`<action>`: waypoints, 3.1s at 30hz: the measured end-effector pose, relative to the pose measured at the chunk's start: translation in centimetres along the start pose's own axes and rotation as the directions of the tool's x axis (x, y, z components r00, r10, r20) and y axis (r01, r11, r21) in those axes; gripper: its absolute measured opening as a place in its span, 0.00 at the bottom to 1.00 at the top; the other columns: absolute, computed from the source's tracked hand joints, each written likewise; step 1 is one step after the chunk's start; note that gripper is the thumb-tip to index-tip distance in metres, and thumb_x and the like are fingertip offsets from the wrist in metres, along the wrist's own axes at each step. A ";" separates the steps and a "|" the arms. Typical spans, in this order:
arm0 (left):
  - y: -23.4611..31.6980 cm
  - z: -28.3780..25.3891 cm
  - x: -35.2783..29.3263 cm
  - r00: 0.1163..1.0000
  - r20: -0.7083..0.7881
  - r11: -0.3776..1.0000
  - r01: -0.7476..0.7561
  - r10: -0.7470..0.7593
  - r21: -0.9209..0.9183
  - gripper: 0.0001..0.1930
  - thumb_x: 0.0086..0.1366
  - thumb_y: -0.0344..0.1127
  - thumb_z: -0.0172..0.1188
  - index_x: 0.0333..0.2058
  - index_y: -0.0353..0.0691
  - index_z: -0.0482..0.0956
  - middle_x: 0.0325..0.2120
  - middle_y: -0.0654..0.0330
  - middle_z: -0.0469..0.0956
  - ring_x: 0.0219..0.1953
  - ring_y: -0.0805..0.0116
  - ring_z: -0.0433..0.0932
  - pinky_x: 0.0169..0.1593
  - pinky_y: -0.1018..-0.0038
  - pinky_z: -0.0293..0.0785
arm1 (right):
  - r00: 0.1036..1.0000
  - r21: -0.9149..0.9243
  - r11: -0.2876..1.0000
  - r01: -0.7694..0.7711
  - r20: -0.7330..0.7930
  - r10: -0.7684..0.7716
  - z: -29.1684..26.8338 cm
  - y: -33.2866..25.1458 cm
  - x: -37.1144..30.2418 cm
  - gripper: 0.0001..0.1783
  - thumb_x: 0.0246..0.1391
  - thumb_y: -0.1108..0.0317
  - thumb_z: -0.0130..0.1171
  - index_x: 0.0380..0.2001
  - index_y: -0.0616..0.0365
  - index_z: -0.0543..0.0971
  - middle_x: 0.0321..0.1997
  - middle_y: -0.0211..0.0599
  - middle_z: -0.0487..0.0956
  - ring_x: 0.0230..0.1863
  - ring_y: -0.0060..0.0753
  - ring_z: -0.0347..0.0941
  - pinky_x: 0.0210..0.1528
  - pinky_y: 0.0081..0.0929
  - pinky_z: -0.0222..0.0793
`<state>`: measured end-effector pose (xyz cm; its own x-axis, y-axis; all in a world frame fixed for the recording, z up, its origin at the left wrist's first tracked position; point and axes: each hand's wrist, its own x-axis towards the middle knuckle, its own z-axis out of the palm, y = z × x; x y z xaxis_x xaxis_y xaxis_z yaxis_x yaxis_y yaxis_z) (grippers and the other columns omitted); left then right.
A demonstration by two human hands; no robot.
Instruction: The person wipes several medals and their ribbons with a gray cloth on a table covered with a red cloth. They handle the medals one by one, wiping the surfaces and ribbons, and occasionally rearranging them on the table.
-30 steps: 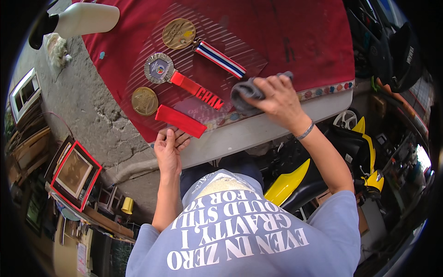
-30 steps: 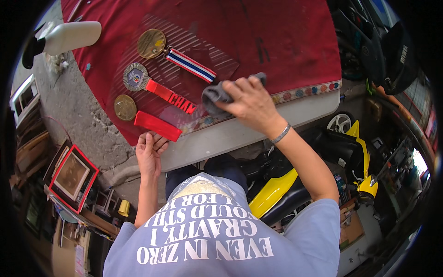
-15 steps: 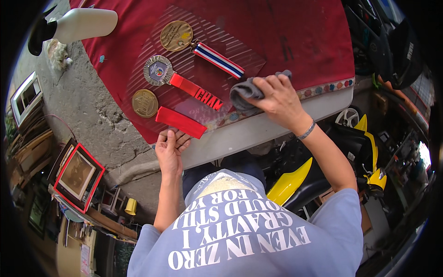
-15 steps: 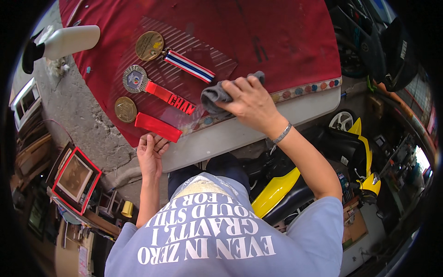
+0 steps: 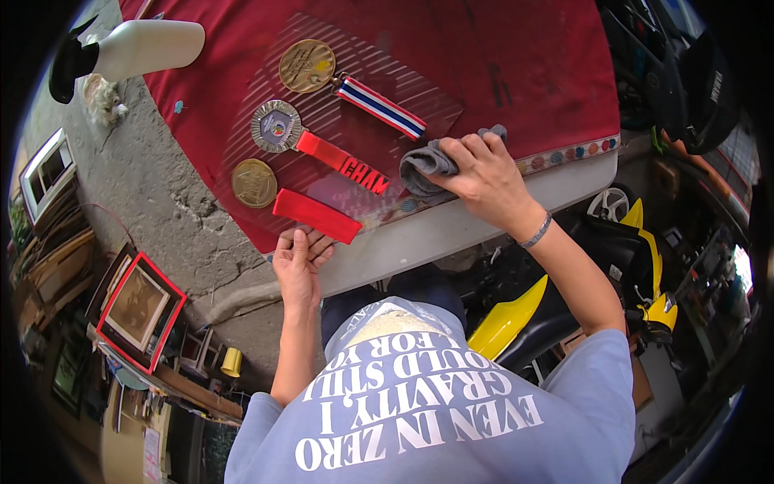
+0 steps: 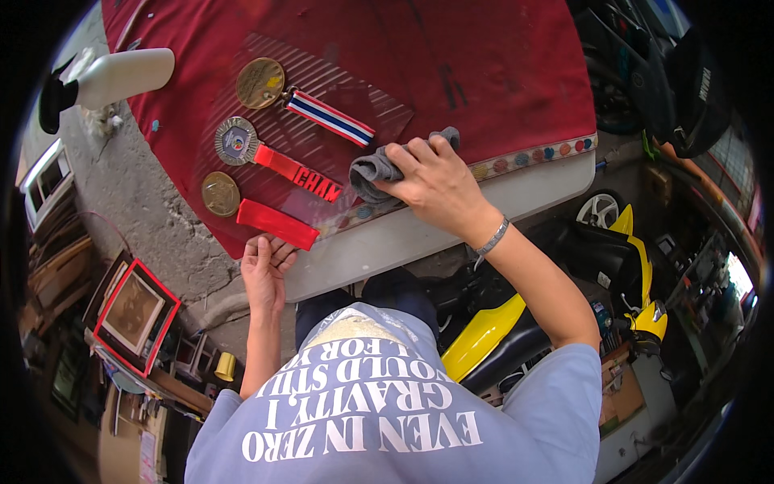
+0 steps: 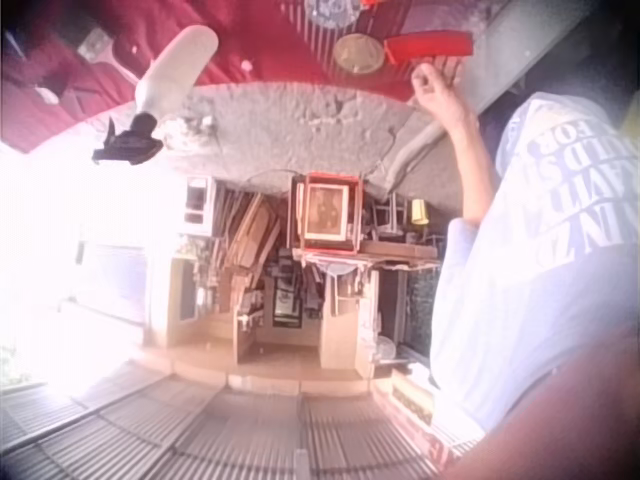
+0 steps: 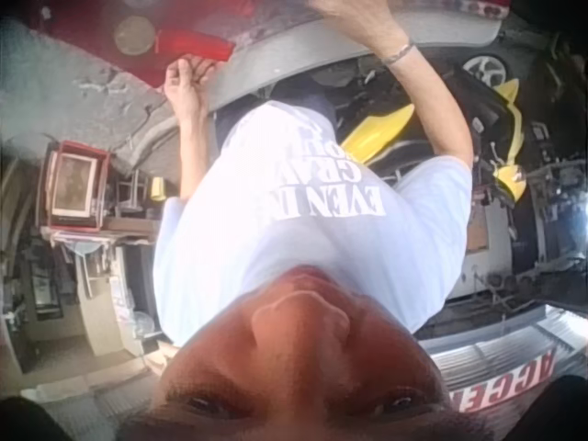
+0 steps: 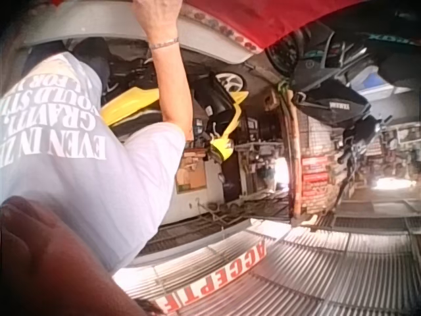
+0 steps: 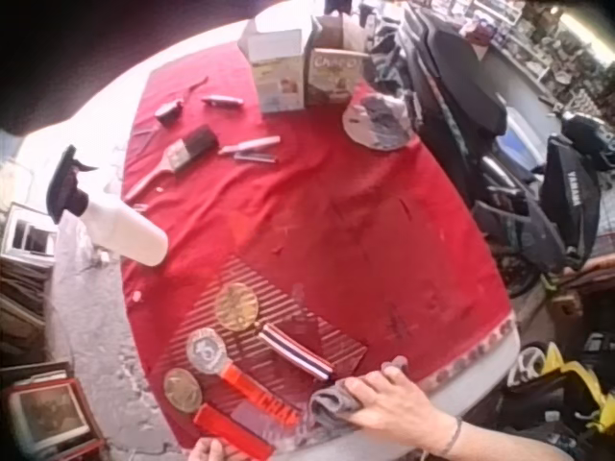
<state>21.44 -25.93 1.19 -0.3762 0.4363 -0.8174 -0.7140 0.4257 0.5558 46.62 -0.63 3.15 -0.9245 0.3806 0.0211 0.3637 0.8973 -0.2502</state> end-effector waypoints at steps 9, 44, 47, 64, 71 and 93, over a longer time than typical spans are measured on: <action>0.0 0.1 0.0 1.000 -0.006 1.000 0.003 -0.003 -0.005 0.12 0.78 0.42 0.56 0.47 0.39 0.73 0.41 0.52 0.86 0.40 0.62 0.88 0.40 0.69 0.87 | 0.997 0.045 0.996 -0.082 0.004 0.081 -0.3 0.5 0.0 0.24 0.47 0.67 0.63 0.50 0.34 0.86 0.47 0.28 0.72 0.46 0.35 0.68 0.51 0.36 0.62; -0.3 -0.3 0.4 0.997 0.063 0.999 -0.032 0.035 -0.044 0.12 0.77 0.41 0.57 0.46 0.37 0.75 0.41 0.51 0.86 0.40 0.60 0.89 0.42 0.68 0.87 | 0.973 -0.052 0.971 -0.232 -0.023 0.231 0.9 -6.1 -1.0 0.14 0.54 0.64 0.60 0.43 0.41 0.88 0.48 0.30 0.76 0.45 0.35 0.71 0.51 0.36 0.64; -0.4 -0.3 0.6 0.997 0.063 0.998 -0.037 0.040 -0.044 0.12 0.78 0.40 0.56 0.46 0.37 0.76 0.41 0.51 0.86 0.41 0.61 0.89 0.42 0.68 0.86 | 0.998 0.056 0.998 -0.043 -0.052 0.046 2.2 -8.8 -1.7 0.20 0.52 0.65 0.59 0.49 0.39 0.87 0.47 0.29 0.74 0.44 0.36 0.69 0.48 0.37 0.62; 0.4 0.1 0.4 0.994 0.097 0.999 -0.039 0.041 -0.026 0.14 0.78 0.42 0.56 0.49 0.35 0.74 0.45 0.48 0.85 0.45 0.57 0.88 0.45 0.66 0.86 | 0.996 0.171 0.983 -0.065 -0.044 0.073 4.0 -16.8 -2.8 0.22 0.54 0.64 0.57 0.53 0.38 0.84 0.46 0.29 0.73 0.45 0.35 0.70 0.48 0.36 0.62; 0.0 -0.4 0.7 0.990 0.135 0.999 -0.035 0.041 -0.042 0.14 0.78 0.41 0.56 0.49 0.35 0.74 0.45 0.47 0.85 0.46 0.57 0.88 0.46 0.65 0.86 | 0.960 0.064 0.959 -0.276 -0.016 0.278 3.6 -18.6 -3.3 0.23 0.55 0.66 0.56 0.55 0.38 0.83 0.43 0.33 0.72 0.43 0.37 0.69 0.46 0.38 0.63; 6.1 -3.7 -0.5 0.821 0.562 0.785 0.282 0.101 -0.552 0.23 0.79 0.31 0.45 0.70 0.45 0.61 0.53 0.43 0.80 0.55 0.51 0.83 0.49 0.53 0.90 | 0.341 0.886 -0.449 0.116 0.389 0.856 1.2 -23.1 -9.1 0.19 0.69 0.76 0.53 0.61 0.61 0.76 0.60 0.35 0.80 0.60 0.33 0.76 0.66 0.33 0.69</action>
<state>15.05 -26.51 4.47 -0.0488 0.8468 -0.5297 -0.9923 0.0195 0.1226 46.52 -25.10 7.53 -0.0487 0.8107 -0.5834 -0.3716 -0.5569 -0.7429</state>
